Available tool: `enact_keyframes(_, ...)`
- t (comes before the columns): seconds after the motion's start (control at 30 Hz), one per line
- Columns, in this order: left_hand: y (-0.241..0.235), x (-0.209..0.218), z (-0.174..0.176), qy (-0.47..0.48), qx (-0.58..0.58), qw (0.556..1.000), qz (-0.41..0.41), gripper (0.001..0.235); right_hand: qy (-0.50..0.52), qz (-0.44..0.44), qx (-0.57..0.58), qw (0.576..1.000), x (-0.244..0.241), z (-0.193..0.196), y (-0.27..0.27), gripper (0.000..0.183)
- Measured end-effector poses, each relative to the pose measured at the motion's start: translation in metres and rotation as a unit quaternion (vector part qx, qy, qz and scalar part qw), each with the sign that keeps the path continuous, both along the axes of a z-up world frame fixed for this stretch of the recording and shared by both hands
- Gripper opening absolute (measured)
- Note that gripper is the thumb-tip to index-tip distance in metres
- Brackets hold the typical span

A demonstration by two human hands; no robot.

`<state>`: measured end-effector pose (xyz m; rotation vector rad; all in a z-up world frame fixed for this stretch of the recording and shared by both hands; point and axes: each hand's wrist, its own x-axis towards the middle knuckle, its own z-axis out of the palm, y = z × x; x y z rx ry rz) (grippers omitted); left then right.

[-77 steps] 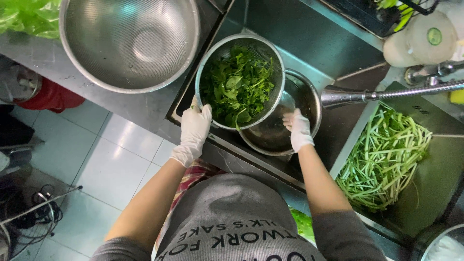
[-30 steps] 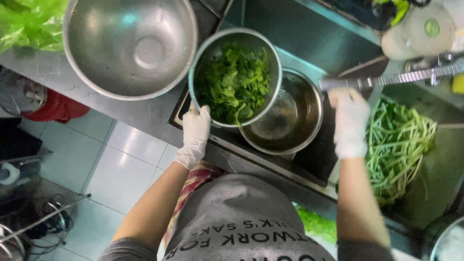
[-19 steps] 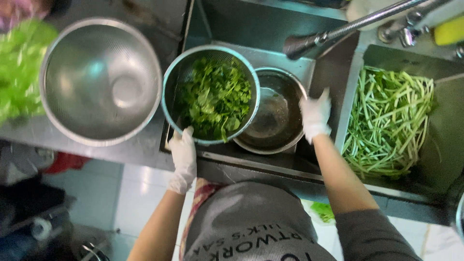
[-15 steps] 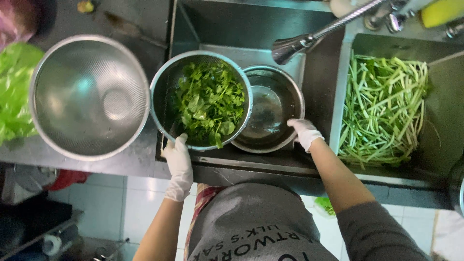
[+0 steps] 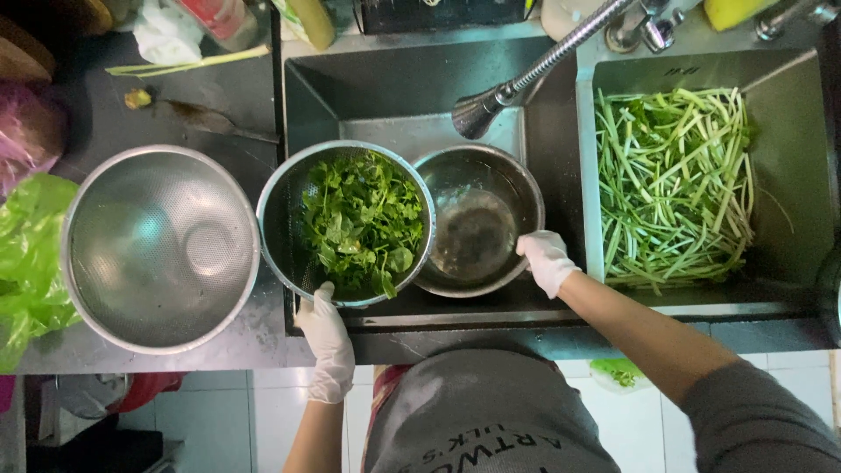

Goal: The person washes leafy green vegetables in a kitchen sink using a metal colander and a handheld faucet sprayer. They repeatedly rinse the greens, agitate them with gloved hands, and drain the water, transferring the washed vegetables between the colander and a metal bowl.

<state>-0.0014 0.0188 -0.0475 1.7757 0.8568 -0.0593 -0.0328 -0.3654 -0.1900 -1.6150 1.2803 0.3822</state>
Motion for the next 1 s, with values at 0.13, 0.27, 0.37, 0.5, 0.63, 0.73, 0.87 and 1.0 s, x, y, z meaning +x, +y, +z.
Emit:
enact_keyframes(0.13, 0.011, -0.007, -0.018, -0.005, -0.01, 1.0, 0.005, 0.05, 0.018, 0.035, -0.022, 0.999, -0.002, 0.052, -0.003, 0.027)
enact_keyframes(0.27, -0.009, -0.003, 0.017, -0.008, -0.021, 1.0, 0.011, 0.051, 0.015, 0.085, -0.047, 0.995, 0.004, 0.122, -0.007, 0.022)
enact_keyframes(0.37, -0.012, 0.0, 0.02, -0.025, -0.023, 0.999, 0.014, 0.048, 0.008, 0.123, -0.031, 0.992, -0.004, 0.169, -0.023, 0.031)
enact_keyframes(0.5, -0.001, -0.003, 0.008, -0.045, -0.041, 0.998, 0.021, 0.044, 0.073, 0.157, -0.046, 0.984, -0.015, 0.199, -0.035, 0.03)
enact_keyframes(0.63, -0.013, 0.001, 0.046, -0.07, -0.087, 0.993, 0.039, 0.04, 0.074, 0.028, -0.035, 0.996, -0.015, 0.234, -0.034, 0.011)
enact_keyframes(0.73, -0.008, 0.0, 0.04, -0.084, -0.092, 0.991, 0.055, 0.036, 0.08, -0.005, 0.0, 0.997, -0.019, 0.249, -0.036, 0.016)
enact_keyframes(0.87, -0.011, 0.0, 0.049, -0.049, -0.082, 0.993, 0.068, 0.04, 0.042, -0.043, 0.04, 0.997, -0.036, 0.27, -0.039, 0.01)
enact_keyframes(1.0, -0.005, -0.001, 0.037, -0.095, -0.091, 0.99, 0.047, 0.043, 0.071, -0.067, 0.026, 0.995, -0.043, 0.314, -0.027, 0.012)
